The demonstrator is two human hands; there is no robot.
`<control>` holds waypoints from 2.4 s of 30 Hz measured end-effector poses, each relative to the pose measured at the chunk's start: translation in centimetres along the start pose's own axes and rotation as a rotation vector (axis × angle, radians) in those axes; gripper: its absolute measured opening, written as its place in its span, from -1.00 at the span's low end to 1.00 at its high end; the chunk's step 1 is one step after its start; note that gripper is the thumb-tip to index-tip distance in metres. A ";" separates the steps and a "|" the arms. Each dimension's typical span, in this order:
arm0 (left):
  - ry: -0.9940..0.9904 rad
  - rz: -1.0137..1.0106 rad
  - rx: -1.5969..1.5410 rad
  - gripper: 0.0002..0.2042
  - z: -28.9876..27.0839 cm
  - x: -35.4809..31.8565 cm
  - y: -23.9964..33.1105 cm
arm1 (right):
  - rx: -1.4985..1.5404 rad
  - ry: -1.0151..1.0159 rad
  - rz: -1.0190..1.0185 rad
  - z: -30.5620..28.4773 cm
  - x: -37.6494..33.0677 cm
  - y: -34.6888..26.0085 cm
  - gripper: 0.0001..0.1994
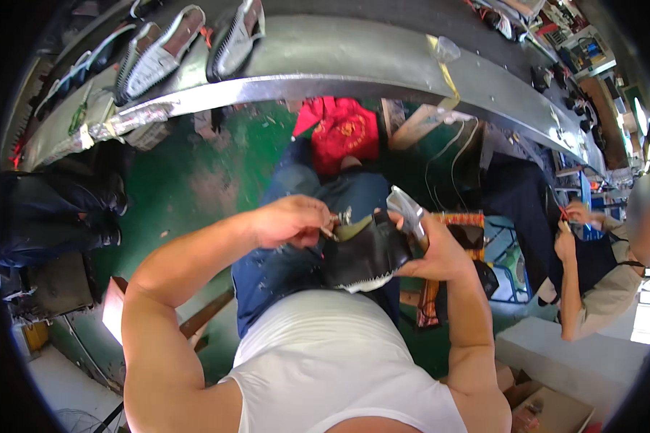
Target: Using pliers to pull and secure shoe uppers over lasts on a conveyor belt.
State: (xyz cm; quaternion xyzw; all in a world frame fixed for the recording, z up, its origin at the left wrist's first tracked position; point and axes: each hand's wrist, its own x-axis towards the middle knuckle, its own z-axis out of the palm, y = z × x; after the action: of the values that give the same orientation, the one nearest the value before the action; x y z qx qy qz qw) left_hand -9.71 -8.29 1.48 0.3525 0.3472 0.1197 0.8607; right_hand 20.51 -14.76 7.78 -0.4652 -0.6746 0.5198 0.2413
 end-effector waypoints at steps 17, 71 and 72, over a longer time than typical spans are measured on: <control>0.595 0.656 0.780 -0.06 4.6 4.4 -10.2 | 0.120 0.388 0.097 1.0 7.8 5.8 -0.49; 0.741 0.555 1.169 -0.50 2.3 8.1 -12.7 | -0.775 0.017 0.232 4.3 -2.0 7.5 -0.78; 0.736 0.555 1.172 -0.50 2.7 7.9 -12.1 | -0.737 0.048 0.232 4.5 -2.4 8.4 -0.78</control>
State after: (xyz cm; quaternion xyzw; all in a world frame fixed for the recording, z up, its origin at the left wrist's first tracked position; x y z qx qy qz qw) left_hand -2.56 -14.90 -9.57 0.7654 0.5182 0.2381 0.2983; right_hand 21.10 -18.84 -1.15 -0.6058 -0.7534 0.2553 0.0132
